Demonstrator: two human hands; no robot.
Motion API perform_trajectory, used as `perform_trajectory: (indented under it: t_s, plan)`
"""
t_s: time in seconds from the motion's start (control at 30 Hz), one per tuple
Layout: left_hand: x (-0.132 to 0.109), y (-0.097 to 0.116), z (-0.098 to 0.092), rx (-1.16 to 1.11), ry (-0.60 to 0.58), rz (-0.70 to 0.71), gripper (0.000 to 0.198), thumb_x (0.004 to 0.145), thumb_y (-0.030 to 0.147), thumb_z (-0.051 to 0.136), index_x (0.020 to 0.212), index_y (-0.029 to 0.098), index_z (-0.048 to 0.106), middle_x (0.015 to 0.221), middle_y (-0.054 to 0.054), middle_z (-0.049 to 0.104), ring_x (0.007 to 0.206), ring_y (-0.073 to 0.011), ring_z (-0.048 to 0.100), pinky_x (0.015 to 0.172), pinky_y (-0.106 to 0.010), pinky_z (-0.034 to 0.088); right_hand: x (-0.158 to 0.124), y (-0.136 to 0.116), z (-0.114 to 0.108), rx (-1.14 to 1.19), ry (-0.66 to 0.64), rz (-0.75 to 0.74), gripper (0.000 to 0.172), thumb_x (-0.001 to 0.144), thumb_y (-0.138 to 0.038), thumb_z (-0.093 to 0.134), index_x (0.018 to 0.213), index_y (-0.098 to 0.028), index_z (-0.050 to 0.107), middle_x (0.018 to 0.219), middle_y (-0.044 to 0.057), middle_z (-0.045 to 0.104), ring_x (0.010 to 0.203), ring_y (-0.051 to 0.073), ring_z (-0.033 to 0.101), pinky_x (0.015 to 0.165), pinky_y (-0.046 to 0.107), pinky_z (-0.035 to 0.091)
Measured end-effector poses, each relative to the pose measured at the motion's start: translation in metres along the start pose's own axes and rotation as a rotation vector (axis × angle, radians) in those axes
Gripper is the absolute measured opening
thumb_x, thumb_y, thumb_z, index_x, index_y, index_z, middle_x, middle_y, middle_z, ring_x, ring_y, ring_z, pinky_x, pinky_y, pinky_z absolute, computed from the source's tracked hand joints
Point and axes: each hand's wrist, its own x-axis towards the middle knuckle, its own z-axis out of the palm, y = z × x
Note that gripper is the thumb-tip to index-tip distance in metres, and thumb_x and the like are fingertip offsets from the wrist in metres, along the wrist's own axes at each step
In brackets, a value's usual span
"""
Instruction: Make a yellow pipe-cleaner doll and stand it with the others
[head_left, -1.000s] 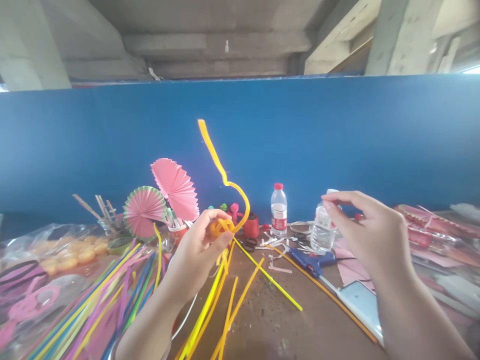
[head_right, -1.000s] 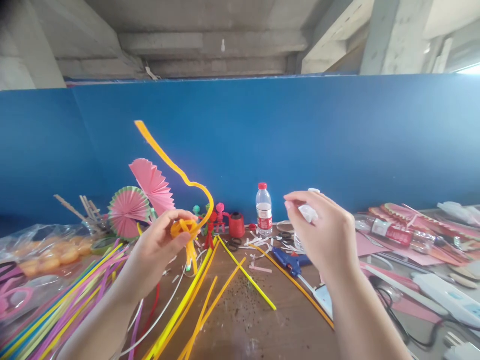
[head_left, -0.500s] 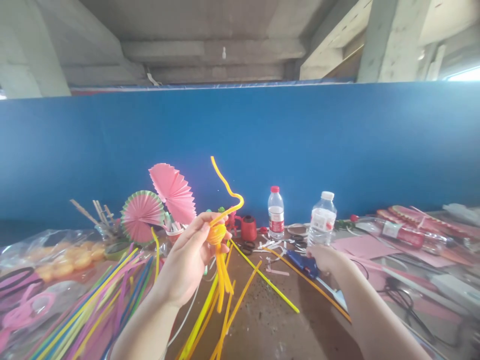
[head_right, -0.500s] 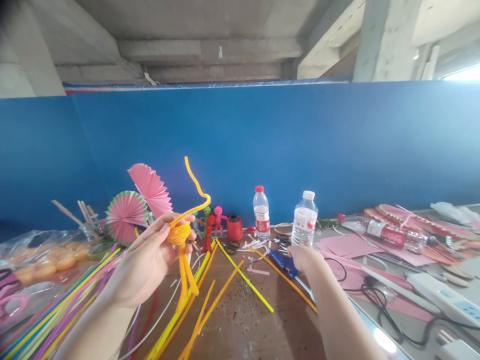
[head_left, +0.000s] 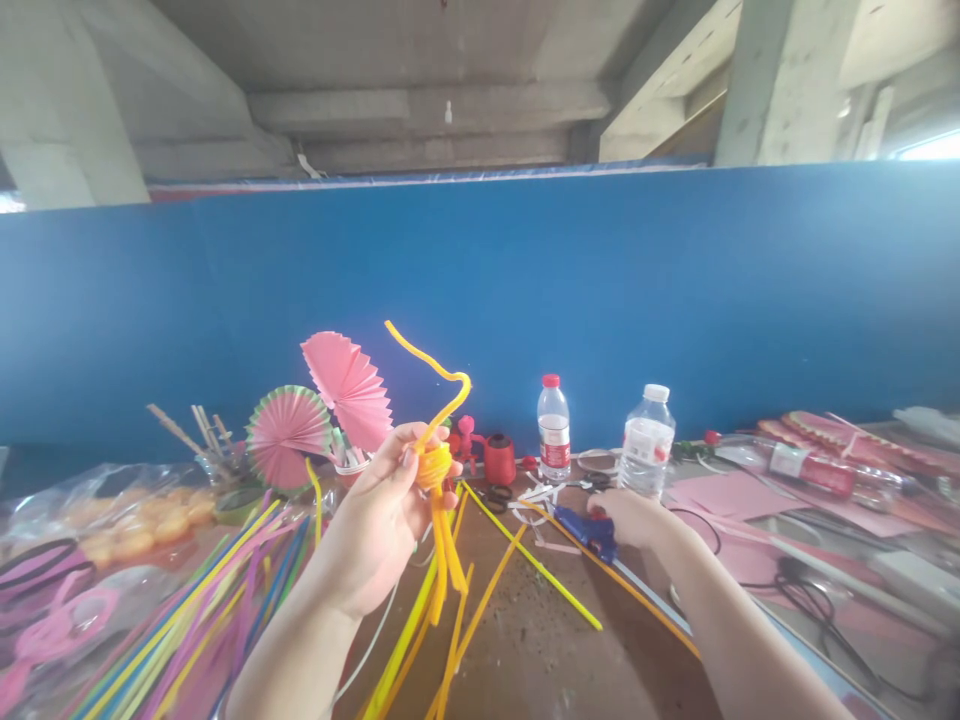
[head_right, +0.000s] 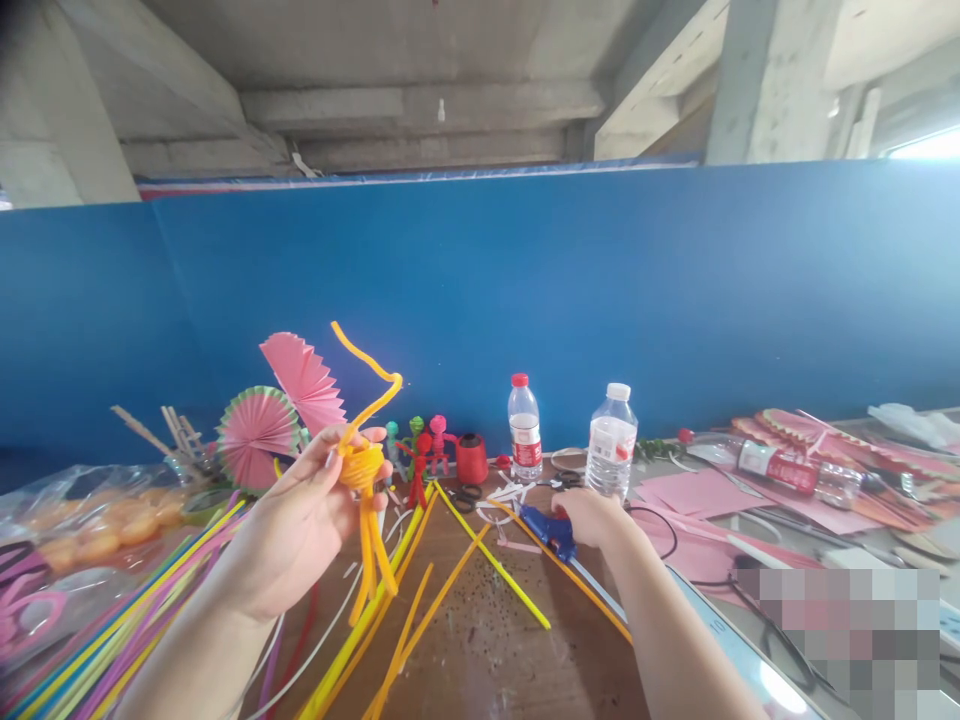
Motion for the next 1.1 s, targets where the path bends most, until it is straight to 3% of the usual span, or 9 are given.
perform_trajectory:
  t_s: [0.2, 0.6, 0.77, 0.93, 1.1]
  plan:
    - [0.000, -0.001, -0.002, 0.006, -0.007, 0.010, 0.012, 0.081, 0.023, 0.051, 0.092, 0.026, 0.055, 0.111, -0.001, 0.053, 0.084, -0.0131, 0.057, 0.069, -0.028, 0.051, 0.000, -0.010, -0.010, 0.001, 0.036, -0.036, 0.043, 0.057, -0.008, 0.056, 0.097, -0.023, 0.061, 0.097, 0.005, 0.061, 0.086, 0.021, 0.057, 0.068, 0.026, 0.037]
    - [0.001, -0.001, -0.001, 0.006, -0.016, 0.018, 0.009, 0.082, 0.021, 0.048, 0.088, 0.024, 0.054, 0.113, 0.000, 0.050, 0.088, -0.0133, 0.056, 0.069, -0.025, 0.050, -0.017, -0.036, -0.047, 0.372, 0.288, -0.239, 0.029, 0.071, -0.015, 0.046, 0.096, -0.018, 0.061, 0.091, 0.008, 0.064, 0.080, 0.021, 0.059, 0.069, 0.029, 0.043]
    - [0.002, -0.003, -0.004, -0.008, -0.007, 0.018, 0.011, 0.081, 0.019, 0.050, 0.090, 0.024, 0.054, 0.112, -0.001, 0.050, 0.091, -0.0153, 0.055, 0.070, -0.027, 0.050, -0.018, -0.041, -0.053, 0.478, 0.383, -0.259, 0.030, 0.078, -0.031, 0.046, 0.102, -0.018, 0.058, 0.090, 0.008, 0.064, 0.079, 0.021, 0.058, 0.070, 0.030, 0.042]
    - [0.002, -0.003, -0.004, 0.010, -0.025, 0.009, 0.009, 0.081, 0.019, 0.050, 0.089, 0.023, 0.052, 0.112, -0.001, 0.050, 0.091, -0.0161, 0.055, 0.068, -0.028, 0.050, -0.016, -0.043, -0.054, 0.637, 0.369, -0.162, 0.032, 0.072, -0.044, 0.054, 0.088, -0.017, 0.062, 0.065, 0.001, 0.060, 0.058, 0.016, 0.052, 0.054, 0.025, 0.037]
    - [0.003, -0.004, -0.004, -0.005, -0.014, 0.014, 0.010, 0.080, 0.020, 0.052, 0.089, 0.023, 0.052, 0.110, -0.002, 0.050, 0.089, -0.0171, 0.056, 0.066, -0.028, 0.050, -0.016, -0.041, -0.053, 0.949, 0.354, -0.241, 0.036, 0.076, -0.045, 0.048, 0.089, -0.013, 0.060, 0.053, -0.001, 0.050, 0.053, 0.013, 0.047, 0.053, 0.025, 0.036]
